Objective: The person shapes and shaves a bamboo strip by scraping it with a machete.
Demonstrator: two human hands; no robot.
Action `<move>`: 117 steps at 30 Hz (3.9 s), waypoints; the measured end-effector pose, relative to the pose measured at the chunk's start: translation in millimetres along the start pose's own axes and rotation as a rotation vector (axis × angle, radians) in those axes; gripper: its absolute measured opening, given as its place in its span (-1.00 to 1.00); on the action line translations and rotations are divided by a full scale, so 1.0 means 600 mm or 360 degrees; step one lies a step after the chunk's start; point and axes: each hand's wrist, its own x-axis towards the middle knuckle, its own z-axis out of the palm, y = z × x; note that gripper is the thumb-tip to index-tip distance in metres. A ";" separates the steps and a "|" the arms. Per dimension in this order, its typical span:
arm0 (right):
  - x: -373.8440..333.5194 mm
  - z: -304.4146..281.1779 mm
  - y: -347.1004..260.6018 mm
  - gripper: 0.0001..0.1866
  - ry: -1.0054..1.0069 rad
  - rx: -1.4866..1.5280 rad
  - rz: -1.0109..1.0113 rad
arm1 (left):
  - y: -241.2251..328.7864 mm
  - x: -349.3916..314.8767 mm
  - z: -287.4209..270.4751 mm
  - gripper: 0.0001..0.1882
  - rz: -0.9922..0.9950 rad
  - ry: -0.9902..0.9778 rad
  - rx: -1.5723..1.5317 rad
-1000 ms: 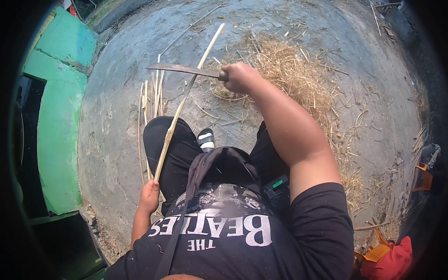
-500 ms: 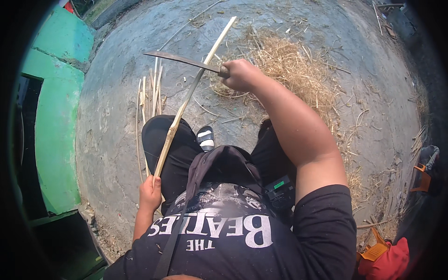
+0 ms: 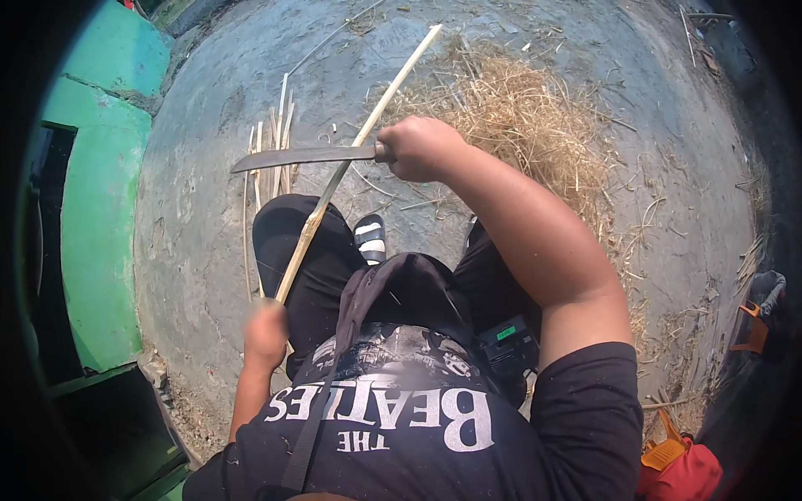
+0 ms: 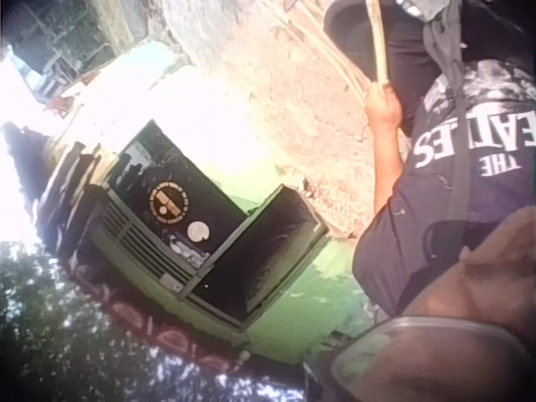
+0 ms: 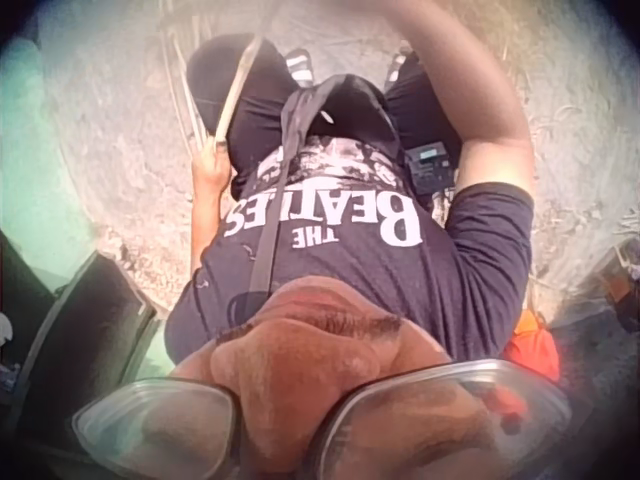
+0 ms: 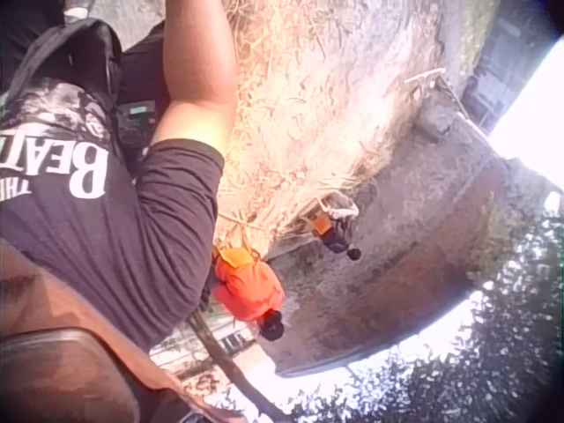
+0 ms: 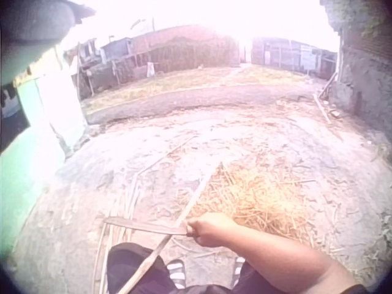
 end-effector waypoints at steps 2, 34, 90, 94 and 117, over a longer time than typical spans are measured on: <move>-0.007 -0.006 -0.012 -0.82 -0.0073 -0.0259 -0.0156 | -0.009 -0.007 -0.002 -0.33 0.0013 -0.0019 0.0049; 0.006 -0.021 0.078 -0.82 0.0296 -0.0102 0.0264 | -0.013 0.011 0.001 -0.32 0.0089 -0.0046 -0.0028; -0.006 -0.025 0.023 -0.86 0.0619 -0.0336 -0.0313 | -0.053 0.012 0.015 -0.29 0.0129 -0.0089 -0.0381; -0.006 -0.031 0.031 -0.88 0.0494 -0.0406 -0.0439 | -0.027 0.015 0.020 -0.29 0.0232 0.0067 -0.0222; -0.013 -0.005 0.009 -0.90 0.0145 -0.0428 -0.0396 | -0.037 -0.062 -0.017 -0.36 0.0006 -0.0025 -0.0118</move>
